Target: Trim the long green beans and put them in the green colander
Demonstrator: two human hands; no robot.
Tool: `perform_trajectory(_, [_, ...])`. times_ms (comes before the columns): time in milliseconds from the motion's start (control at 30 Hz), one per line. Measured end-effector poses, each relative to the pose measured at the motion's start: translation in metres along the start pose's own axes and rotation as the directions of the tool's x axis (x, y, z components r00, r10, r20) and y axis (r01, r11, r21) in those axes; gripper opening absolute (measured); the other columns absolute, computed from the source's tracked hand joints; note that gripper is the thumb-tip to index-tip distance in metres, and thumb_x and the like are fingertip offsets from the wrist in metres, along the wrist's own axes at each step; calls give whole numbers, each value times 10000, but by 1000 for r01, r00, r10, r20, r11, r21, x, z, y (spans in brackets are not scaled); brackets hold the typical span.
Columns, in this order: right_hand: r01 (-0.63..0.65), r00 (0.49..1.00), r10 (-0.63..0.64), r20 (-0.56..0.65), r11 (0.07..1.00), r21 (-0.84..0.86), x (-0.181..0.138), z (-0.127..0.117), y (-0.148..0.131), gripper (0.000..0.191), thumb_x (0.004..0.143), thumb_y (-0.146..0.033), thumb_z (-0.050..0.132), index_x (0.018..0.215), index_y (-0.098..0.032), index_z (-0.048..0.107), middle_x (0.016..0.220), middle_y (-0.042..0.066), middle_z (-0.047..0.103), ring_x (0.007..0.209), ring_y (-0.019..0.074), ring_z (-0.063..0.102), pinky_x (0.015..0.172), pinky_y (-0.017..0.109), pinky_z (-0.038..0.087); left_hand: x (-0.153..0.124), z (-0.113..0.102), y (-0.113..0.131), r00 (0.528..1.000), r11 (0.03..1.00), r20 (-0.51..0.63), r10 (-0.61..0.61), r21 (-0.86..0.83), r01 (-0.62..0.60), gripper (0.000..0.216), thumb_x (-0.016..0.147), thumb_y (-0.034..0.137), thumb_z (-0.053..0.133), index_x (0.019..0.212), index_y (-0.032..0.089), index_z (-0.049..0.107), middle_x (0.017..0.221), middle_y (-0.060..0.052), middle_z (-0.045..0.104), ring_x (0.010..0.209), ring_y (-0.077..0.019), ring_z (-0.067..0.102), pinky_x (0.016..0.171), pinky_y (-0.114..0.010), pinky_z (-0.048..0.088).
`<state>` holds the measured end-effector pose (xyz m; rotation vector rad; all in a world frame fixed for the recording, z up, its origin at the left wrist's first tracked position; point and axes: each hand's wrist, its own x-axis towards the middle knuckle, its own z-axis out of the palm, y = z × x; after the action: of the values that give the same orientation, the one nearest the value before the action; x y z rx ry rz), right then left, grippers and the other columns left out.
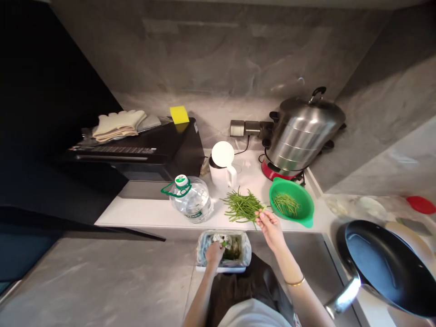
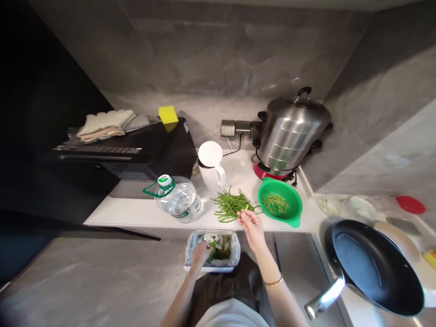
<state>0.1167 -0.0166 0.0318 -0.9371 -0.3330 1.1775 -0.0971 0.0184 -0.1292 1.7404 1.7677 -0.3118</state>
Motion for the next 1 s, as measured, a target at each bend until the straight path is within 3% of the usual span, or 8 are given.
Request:
perform_trajectory(133, [24, 1000, -23, 21, 999, -48, -6, 0, 2, 217, 648, -261, 776, 841, -204, 695, 817, 24, 723, 621, 99, 633, 615, 228, 511, -11, -16, 9, 995, 994, -5, 104, -17, -104, 205, 765, 317, 573, 844, 156, 672, 936, -116, 686, 947, -254, 620, 759, -306, 444])
perform_trajectory(300, [72, 997, -64, 49, 978, -194, -2, -3, 12, 206, 654, -282, 767, 828, -203, 691, 808, 24, 723, 608, 106, 621, 607, 246, 505, -44, -71, 40, 947, 933, -88, 308, -166, -318, 233, 817, 207, 486, 944, 231, 681, 916, -16, 706, 848, -139, 635, 766, -224, 436])
perform_trajectory(433, [112, 990, -82, 114, 951, -290, 0, 3, 14, 184, 653, -296, 758, 796, -206, 684, 784, 19, 718, 617, 124, 622, 624, 276, 509, -79, -121, 76, 795, 634, -459, 396, -490, -599, 240, 832, 313, 508, 934, 184, 684, 924, -51, 702, 765, -151, 628, 672, -237, 459])
perform_trajectory(500, [126, 986, -80, 144, 930, -345, 0, 7, 14, 188, 650, -304, 755, 791, -202, 684, 737, 13, 707, 606, 128, 616, 626, 286, 508, -90, -137, 91, 741, 538, -528, 415, -514, -668, 252, 826, 339, 533, 959, 188, 684, 927, -55, 696, 771, -148, 624, 649, -229, 457])
perform_trajectory(567, [143, 983, -83, 161, 900, -411, 0, 10, 15, 192, 649, -317, 748, 784, -195, 685, 676, 7, 687, 587, 131, 601, 614, 291, 503, -95, -144, 101, 720, 501, -546, 428, -520, -692, 249, 825, 343, 544, 959, 190, 689, 911, -55, 694, 763, -143, 619, 645, -226, 454])
perform_trajectory(800, [297, 949, -145, 280, 710, -639, -5, 15, 16, 163, 730, -328, 674, 788, -176, 690, 619, -3, 621, 530, 106, 491, 534, 242, 408, -95, -138, 104, 759, 476, -509, 405, -591, -651, 234, 798, 347, 580, 917, 171, 680, 867, -53, 689, 725, -141, 611, 612, -223, 451])
perform_trajectory(933, [301, 922, -24, 387, 675, -674, -5, 17, 16, 170, 781, -334, 626, 825, -184, 693, 634, -12, 606, 542, 100, 475, 523, 228, 375, -88, -143, 101, 780, 418, -484, 398, -660, -623, 242, 802, 365, 570, 858, 151, 667, 813, -48, 681, 715, -143, 608, 621, -223, 457])
perform_trajectory(1000, [240, 912, 63, 406, 722, -649, -5, 19, 17, 179, 793, -342, 614, 831, -185, 692, 665, -4, 632, 552, 99, 493, 529, 225, 387, -83, -145, 99, 793, 393, -469, 389, -695, -603, 263, 796, 381, 576, 861, 145, 671, 815, -53, 685, 713, -146, 612, 623, -226, 460])
